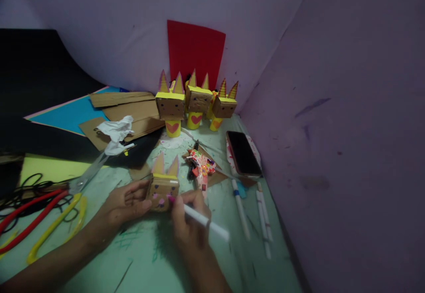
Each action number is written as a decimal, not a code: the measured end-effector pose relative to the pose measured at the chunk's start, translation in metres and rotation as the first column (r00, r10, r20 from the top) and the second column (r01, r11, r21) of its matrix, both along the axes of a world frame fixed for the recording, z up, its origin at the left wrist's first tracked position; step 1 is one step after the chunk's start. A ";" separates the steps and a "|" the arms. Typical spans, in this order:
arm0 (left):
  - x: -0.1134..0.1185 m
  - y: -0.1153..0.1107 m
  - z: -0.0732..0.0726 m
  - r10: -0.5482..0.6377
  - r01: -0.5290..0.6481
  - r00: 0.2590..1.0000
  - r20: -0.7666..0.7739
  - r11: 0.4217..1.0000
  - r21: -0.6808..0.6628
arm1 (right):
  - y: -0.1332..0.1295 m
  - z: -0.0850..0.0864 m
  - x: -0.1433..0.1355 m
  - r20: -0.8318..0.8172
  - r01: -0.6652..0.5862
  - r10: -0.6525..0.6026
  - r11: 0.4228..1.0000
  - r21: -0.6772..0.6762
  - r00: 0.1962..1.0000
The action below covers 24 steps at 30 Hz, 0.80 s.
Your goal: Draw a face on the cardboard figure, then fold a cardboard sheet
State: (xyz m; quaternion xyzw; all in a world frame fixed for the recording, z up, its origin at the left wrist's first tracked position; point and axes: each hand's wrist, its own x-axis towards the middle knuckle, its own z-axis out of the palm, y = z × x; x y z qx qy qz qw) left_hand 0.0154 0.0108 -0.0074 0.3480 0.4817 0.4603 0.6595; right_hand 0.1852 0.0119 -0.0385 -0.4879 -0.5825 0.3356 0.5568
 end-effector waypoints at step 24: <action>0.001 0.000 -0.001 0.023 -0.022 0.999 -0.034 1.000 0.007 | 0.000 0.001 -0.002 0.004 0.017 -0.017 1.000 -0.026 1.000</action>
